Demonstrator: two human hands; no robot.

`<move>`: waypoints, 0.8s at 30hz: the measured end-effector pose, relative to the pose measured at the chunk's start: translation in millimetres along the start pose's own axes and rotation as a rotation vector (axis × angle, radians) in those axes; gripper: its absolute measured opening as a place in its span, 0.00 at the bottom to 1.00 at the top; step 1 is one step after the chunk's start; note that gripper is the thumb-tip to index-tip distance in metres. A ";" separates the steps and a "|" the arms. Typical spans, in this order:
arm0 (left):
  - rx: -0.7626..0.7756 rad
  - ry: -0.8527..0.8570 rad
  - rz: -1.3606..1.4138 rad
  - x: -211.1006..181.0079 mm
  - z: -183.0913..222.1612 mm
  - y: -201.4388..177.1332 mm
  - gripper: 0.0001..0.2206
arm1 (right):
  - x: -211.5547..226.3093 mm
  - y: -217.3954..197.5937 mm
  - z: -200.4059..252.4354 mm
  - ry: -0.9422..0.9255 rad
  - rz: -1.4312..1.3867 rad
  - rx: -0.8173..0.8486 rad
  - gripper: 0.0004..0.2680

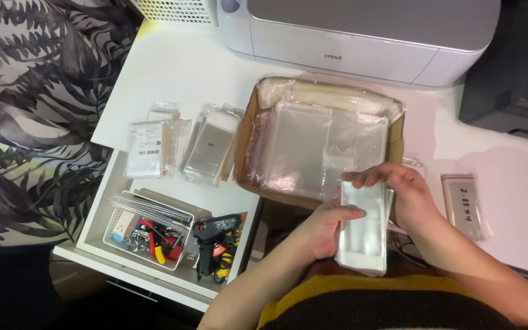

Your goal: The person sorts and packs plastic-wrapped items into a cardboard tray by hand, moving some items from a stack and others from a drawer into the tray.

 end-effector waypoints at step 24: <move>0.002 0.027 -1.594 -54.7 -4.2 70.8 0.18 | 2.9 -66.6 32.9 0.789 0.648 -0.125 0.07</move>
Point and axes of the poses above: each hand's wrist, its own z-axis away from the middle knuckle, its own y-axis out of the palm, x = y × z, the point moved 7 cm from there along -z, towards the middle knuckle, and after that the axes turned 8 degrees about -z, right-handed, at the moved point
